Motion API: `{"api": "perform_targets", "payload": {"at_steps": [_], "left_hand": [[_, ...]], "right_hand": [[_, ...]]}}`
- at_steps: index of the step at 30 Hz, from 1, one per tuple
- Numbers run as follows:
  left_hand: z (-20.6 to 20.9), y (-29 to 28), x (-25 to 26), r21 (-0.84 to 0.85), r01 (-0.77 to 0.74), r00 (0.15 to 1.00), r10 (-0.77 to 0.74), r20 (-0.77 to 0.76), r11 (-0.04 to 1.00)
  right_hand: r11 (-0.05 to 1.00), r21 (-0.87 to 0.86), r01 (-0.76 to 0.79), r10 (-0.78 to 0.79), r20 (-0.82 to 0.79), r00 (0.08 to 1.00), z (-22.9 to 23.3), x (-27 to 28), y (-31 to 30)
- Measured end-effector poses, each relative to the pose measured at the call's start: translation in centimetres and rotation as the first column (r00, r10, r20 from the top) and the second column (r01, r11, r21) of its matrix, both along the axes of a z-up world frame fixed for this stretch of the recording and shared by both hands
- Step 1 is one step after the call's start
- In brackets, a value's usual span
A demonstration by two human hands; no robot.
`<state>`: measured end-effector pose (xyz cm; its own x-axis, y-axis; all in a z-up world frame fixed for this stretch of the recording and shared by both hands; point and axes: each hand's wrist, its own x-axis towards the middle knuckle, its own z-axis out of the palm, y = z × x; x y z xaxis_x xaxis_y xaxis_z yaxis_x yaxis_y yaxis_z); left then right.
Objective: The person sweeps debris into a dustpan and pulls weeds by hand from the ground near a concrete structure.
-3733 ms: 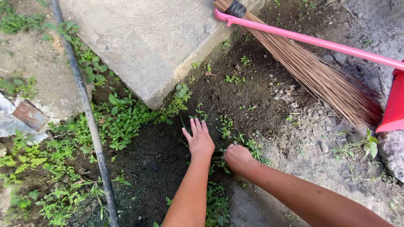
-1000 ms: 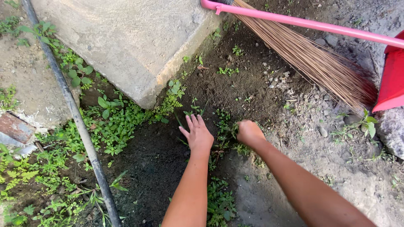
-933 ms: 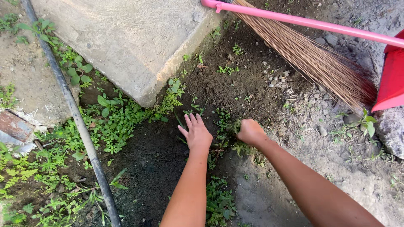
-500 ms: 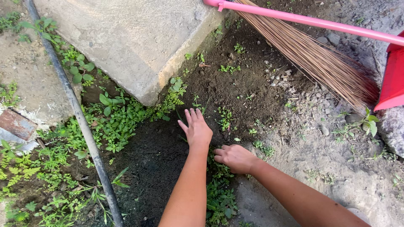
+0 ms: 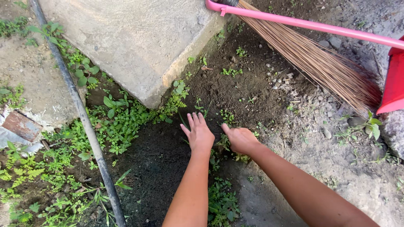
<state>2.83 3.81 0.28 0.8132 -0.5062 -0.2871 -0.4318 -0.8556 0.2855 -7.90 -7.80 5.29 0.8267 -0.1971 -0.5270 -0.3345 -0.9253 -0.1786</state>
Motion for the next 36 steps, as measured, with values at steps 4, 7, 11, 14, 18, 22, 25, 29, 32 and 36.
{"api": "perform_targets", "payload": {"at_steps": [4,7,11,14,18,22,25,29,32,36], "left_hand": [[-0.9,0.5,0.4,-0.015,0.017,0.998,-0.016,0.055,1.0],[-1.3,0.7,0.7,0.007,0.024,0.997,-0.024,0.069,1.0],[-1.2,0.7,0.9,-0.015,0.019,0.998,-0.018,0.053,1.0],[-1.2,0.9,1.3,-0.016,0.013,0.998,-0.012,0.054,1.0],[-1.5,1.1,1.4,-0.018,0.002,0.998,-0.001,0.063,1.0],[-1.5,1.6,1.4,0.012,-0.042,0.997,0.041,0.059,0.999],[-1.5,2.4,1.9,0.031,-0.047,0.992,0.043,0.115,0.998],[-1.2,4.1,3.4,0.084,-0.051,0.992,0.041,0.118,0.995],[-1.4,5.2,3.7,0.079,-0.075,0.991,0.065,0.119,0.994],[-2.0,6.3,4.0,0.038,-0.111,0.985,0.105,0.136,0.993]], "right_hand": [[0.977,-0.198,-0.078,0.123,0.227,0.966,-5.4,1.5,0.5],[0.934,-0.357,-0.023,0.134,0.29,0.947,-9.7,1.5,-0.1],[0.899,-0.438,-0.007,0.126,0.243,0.962,-11.1,1.0,0.5],[0.958,-0.284,-0.048,0.089,0.133,0.987,-9.6,1.8,0.7],[0.972,-0.222,-0.073,0.131,0.256,0.958,-6.4,2.7,0.7],[0.946,-0.313,-0.085,0.179,0.284,0.942,-5.0,4.2,-0.5],[0.879,-0.437,-0.192,0.313,0.225,0.923,-5.7,2.9,-1.5],[0.866,-0.439,-0.237,0.324,0.132,0.937,-7.6,3.1,-2.4],[0.887,-0.407,-0.217,0.304,0.161,0.939,-9.4,3.9,-2.9],[0.916,-0.239,-0.321,0.372,0.214,0.903,-9.6,5.7,-0.9]]}}
